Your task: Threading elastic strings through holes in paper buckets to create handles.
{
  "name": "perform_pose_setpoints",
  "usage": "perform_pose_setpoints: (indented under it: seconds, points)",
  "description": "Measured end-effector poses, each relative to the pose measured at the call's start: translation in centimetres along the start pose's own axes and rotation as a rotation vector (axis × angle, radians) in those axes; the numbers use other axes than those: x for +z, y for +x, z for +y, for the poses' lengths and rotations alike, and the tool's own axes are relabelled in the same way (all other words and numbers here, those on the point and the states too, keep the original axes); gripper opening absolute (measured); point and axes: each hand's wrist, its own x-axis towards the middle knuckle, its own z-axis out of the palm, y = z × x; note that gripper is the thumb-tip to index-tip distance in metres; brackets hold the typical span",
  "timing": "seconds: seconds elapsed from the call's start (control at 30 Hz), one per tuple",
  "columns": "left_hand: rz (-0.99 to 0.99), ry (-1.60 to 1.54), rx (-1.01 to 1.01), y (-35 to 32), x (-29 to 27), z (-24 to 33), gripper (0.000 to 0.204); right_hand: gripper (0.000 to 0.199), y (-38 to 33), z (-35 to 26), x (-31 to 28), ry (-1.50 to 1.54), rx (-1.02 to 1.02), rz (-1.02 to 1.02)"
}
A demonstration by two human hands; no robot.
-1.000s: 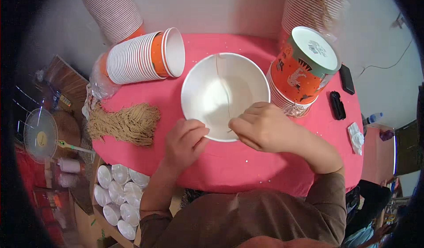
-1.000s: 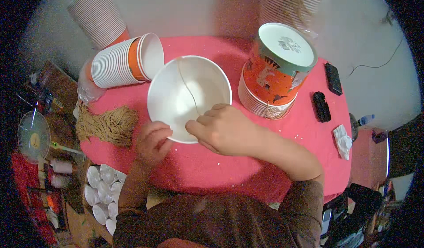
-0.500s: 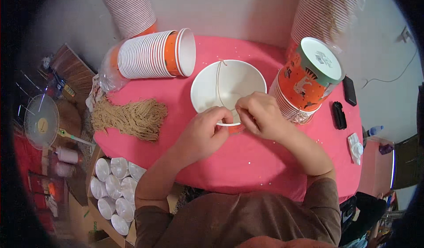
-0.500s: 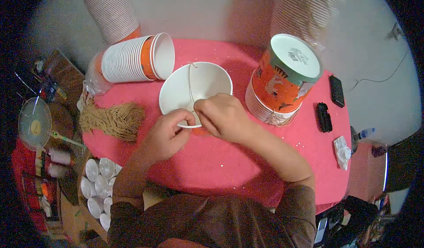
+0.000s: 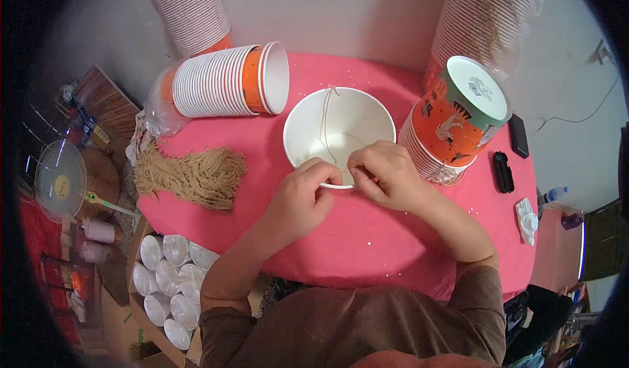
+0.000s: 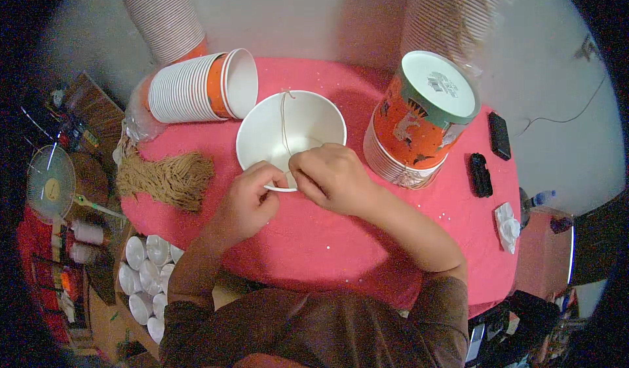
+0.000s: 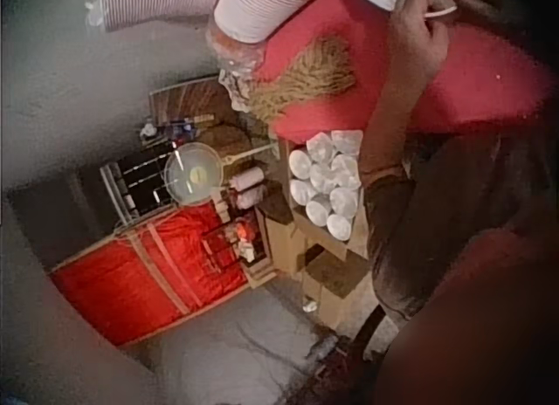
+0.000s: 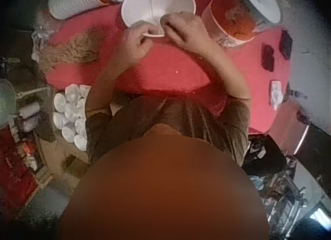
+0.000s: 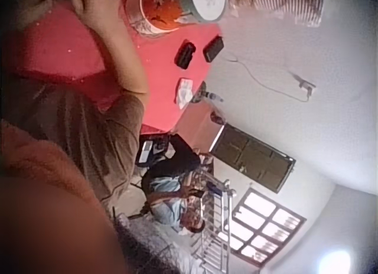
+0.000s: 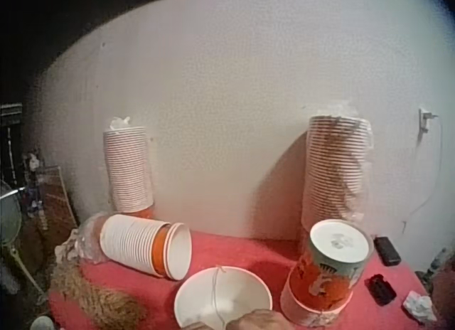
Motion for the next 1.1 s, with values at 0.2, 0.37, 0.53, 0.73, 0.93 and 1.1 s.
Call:
perform_pose_setpoints:
  seconds: [0.2,0.37,0.53,0.73,0.93,1.1]
  points:
    - [0.147,0.029,0.066,-1.0,0.5,-0.3,0.019,0.013,0.3,-0.5,-1.9,0.085,0.080,-0.176]
    - [0.179,0.388,0.474,-2.0,1.0,-2.4,0.025,0.011,1.0,-1.9,-3.5,0.053,0.079,-0.346]
    - [0.208,0.476,0.591,-2.6,1.5,-3.2,0.028,0.013,1.5,-2.7,-3.9,-0.014,0.024,-0.479]
    - [0.202,0.505,0.668,-2.7,1.5,-3.5,0.030,0.011,1.3,-2.9,-3.5,-0.100,-0.017,-0.491]
    - [0.192,0.532,0.692,-2.7,1.4,-3.5,0.032,0.011,1.4,-3.1,-3.4,-0.125,-0.017,-0.535]
    - [0.189,0.538,0.704,-2.8,1.4,-3.5,0.033,0.011,1.4,-3.1,-3.3,-0.142,-0.015,-0.551]
